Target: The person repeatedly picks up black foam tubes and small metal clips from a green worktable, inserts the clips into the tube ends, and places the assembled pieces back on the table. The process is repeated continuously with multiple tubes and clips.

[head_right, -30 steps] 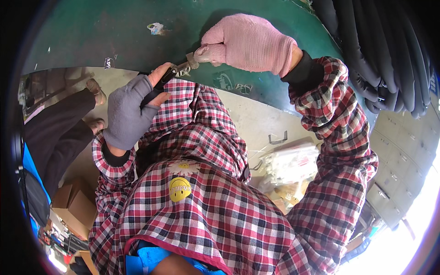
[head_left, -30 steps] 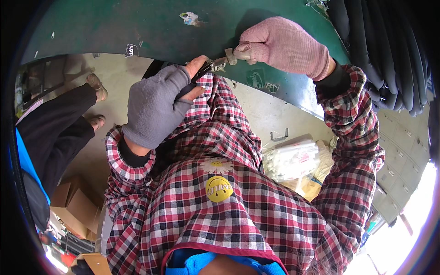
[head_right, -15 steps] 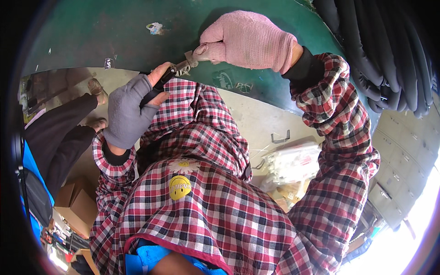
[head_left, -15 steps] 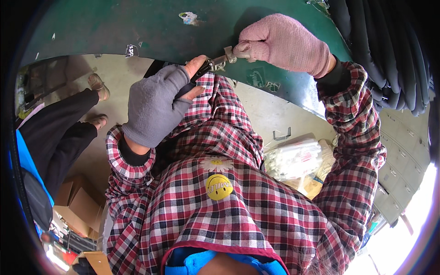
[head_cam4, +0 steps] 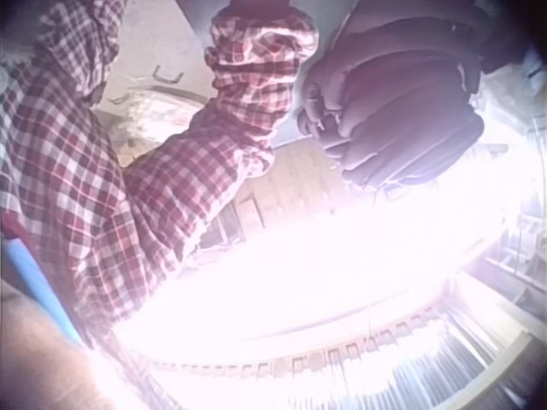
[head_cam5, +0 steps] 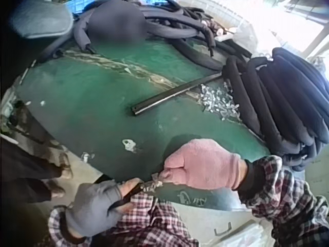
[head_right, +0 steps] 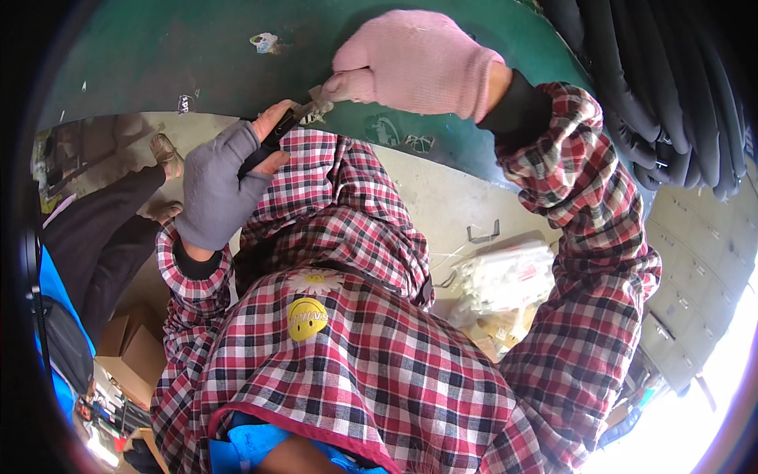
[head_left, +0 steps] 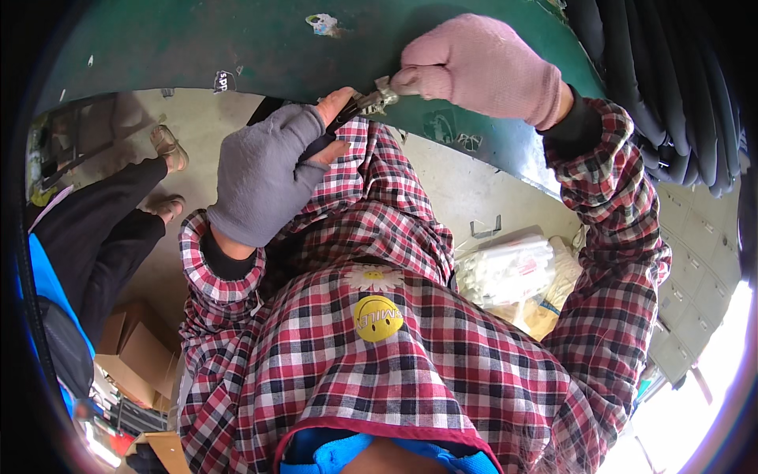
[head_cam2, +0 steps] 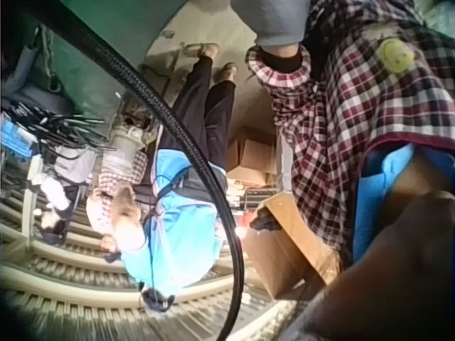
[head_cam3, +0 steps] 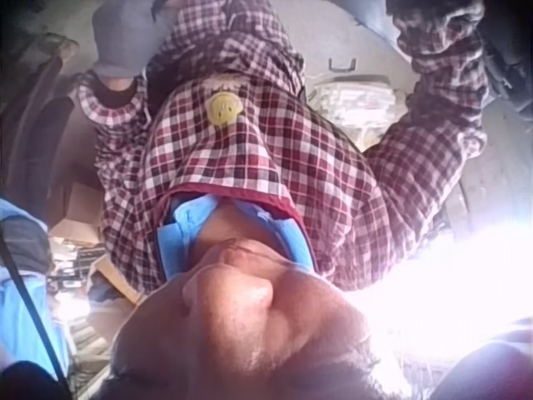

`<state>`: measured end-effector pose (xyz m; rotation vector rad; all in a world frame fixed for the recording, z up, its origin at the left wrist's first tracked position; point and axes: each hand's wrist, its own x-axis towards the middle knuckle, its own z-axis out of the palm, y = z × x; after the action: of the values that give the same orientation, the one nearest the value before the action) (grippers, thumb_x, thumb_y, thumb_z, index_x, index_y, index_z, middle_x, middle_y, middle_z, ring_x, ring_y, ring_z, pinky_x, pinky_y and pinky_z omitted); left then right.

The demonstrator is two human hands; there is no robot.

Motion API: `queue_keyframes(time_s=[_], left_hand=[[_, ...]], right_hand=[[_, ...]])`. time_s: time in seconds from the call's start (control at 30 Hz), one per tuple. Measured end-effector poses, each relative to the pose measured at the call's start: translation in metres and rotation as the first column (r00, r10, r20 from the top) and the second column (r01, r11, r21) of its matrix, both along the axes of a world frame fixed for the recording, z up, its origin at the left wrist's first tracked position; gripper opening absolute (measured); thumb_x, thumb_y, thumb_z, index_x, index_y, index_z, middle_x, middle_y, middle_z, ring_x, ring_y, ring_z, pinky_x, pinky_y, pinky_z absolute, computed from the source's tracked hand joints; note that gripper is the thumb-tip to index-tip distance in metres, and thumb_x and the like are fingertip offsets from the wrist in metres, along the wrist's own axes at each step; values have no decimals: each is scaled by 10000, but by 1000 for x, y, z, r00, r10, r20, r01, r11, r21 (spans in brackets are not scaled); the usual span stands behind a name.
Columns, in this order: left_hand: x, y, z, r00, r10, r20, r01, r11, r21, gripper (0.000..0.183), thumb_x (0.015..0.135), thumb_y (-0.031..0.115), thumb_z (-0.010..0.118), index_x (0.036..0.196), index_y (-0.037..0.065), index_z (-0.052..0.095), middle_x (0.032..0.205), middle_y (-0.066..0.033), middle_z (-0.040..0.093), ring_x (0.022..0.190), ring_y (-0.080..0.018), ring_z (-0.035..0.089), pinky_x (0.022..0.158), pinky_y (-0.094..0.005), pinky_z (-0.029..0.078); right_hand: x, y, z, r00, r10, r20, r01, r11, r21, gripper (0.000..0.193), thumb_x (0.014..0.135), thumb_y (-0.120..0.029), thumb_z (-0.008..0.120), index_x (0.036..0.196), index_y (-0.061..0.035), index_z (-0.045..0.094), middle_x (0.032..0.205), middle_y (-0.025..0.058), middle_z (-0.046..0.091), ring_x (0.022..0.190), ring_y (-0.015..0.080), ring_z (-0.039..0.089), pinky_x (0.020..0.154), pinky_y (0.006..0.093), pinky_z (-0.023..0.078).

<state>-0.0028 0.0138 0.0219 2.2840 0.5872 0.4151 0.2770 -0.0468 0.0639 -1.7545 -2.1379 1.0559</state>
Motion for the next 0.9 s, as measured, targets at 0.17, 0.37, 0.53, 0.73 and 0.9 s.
queue_keyframes(time_s=[0.17, 0.37, 0.53, 0.73, 0.9], left_hand=[[-2, -1, -4, 1000, -7, -2, 7, 1000, -3, 594, 841, 123, 784, 1408, 175, 612, 808, -116, 608, 637, -268, 593, 626, -368, 493], [-1, 0, -3, 1000, -8, -28, 8, 1000, -3, 591, 842, 118, 783, 1406, 171, 614, 798, -117, 604, 635, -264, 591, 629, -353, 498], [-1, 2, -4, 999, -8, -47, 9, 1000, 7, 577, 848, 119, 773, 1402, 167, 618, 782, -114, 595, 632, -255, 587, 629, -347, 497], [-1, 5, -8, 1000, -5, -14, 5, 1000, -3, 560, 857, 111, 765, 1396, 165, 623, 797, -118, 611, 654, -255, 604, 648, -338, 508], [0, 6, -11, 1000, 1, 8, -1, 1000, 0, 554, 863, 115, 762, 1397, 166, 622, 812, -123, 626, 678, -251, 622, 665, -341, 512]], right_hand=[[-9, 5, 1, 999, 21, 47, -21, 1000, 9, 276, 946, -342, 702, 941, -76, 776, 797, 98, 719, 725, 255, 684, 693, 332, 568], [-11, 9, 12, 990, 64, 128, -76, 992, 96, 280, 924, -378, 675, 821, -117, 694, 720, 151, 627, 711, 379, 633, 621, 445, 504], [-17, 9, 11, 990, 28, 136, -43, 994, 105, 303, 912, -395, 661, 805, -115, 701, 728, 154, 636, 724, 383, 640, 627, 454, 508], [-20, 9, 8, 984, -8, 178, -17, 991, 135, 309, 894, -395, 654, 791, -108, 707, 735, 150, 651, 736, 377, 651, 650, 457, 517], [-20, 14, 11, 991, 16, 130, -31, 993, 115, 282, 880, -366, 669, 791, -102, 708, 730, 147, 654, 738, 367, 658, 657, 456, 518]])
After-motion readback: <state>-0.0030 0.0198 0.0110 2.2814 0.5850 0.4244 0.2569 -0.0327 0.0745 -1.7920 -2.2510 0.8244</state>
